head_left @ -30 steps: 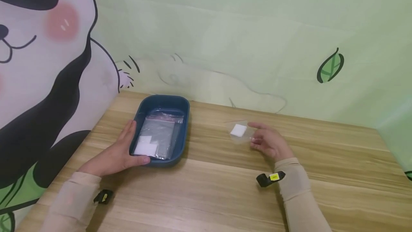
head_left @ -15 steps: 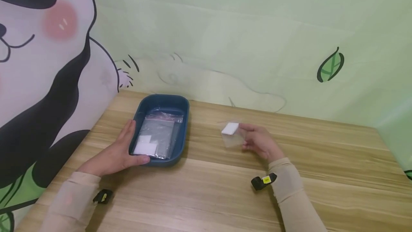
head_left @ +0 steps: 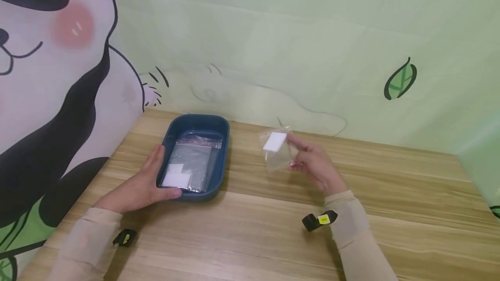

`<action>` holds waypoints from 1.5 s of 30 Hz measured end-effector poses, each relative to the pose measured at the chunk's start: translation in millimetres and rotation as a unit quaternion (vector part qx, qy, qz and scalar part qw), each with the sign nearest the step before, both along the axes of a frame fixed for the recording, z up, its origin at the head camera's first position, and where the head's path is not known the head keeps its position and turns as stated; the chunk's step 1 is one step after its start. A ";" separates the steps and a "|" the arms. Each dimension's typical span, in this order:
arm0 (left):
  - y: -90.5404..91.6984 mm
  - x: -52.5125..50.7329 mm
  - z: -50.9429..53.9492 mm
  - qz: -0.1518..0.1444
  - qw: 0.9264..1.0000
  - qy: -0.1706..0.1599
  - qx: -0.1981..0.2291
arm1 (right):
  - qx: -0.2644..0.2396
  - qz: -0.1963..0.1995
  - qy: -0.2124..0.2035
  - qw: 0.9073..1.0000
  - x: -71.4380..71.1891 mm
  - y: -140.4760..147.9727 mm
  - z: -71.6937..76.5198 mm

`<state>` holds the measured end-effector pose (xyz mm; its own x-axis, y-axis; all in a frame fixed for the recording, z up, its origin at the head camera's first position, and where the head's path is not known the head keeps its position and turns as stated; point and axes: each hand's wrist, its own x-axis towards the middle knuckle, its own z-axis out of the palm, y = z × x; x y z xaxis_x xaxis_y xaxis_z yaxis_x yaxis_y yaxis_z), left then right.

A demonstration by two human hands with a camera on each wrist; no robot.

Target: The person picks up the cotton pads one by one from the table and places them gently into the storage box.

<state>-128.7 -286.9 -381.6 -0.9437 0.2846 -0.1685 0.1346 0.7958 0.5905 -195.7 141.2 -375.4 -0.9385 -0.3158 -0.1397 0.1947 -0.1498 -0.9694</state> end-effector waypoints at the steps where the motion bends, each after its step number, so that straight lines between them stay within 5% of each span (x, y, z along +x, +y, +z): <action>1: 0.1 0.0 -0.2 0.000 1.000 -0.001 -0.001 | -0.012 0.002 0.004 1.000 1.8 -1.8 2.6; 15: 0.9 0.1 -0.8 0.003 1.000 0.004 -0.007 | -0.011 0.043 0.063 0.997 30.0 -62.7 34.1; 24: 2.6 -1.2 -0.8 0.006 1.000 -0.004 -0.013 | -0.008 0.077 0.082 0.994 37.7 -107.7 33.0; 31: 0.5 0.7 -1.4 0.001 1.000 0.003 -0.002 | -0.033 0.073 0.055 0.995 36.2 -142.5 31.0; 45: 0.3 -1.0 -1.5 -0.006 1.000 -0.006 -0.004 | 0.041 0.057 0.031 0.997 35.5 -198.9 16.3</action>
<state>-129.7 -286.6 -383.1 -0.9383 0.2936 -0.1829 0.1359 0.7991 0.5857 -160.2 -57.7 -359.1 -0.9046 -0.4113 -0.1119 0.1445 -0.0491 -0.9883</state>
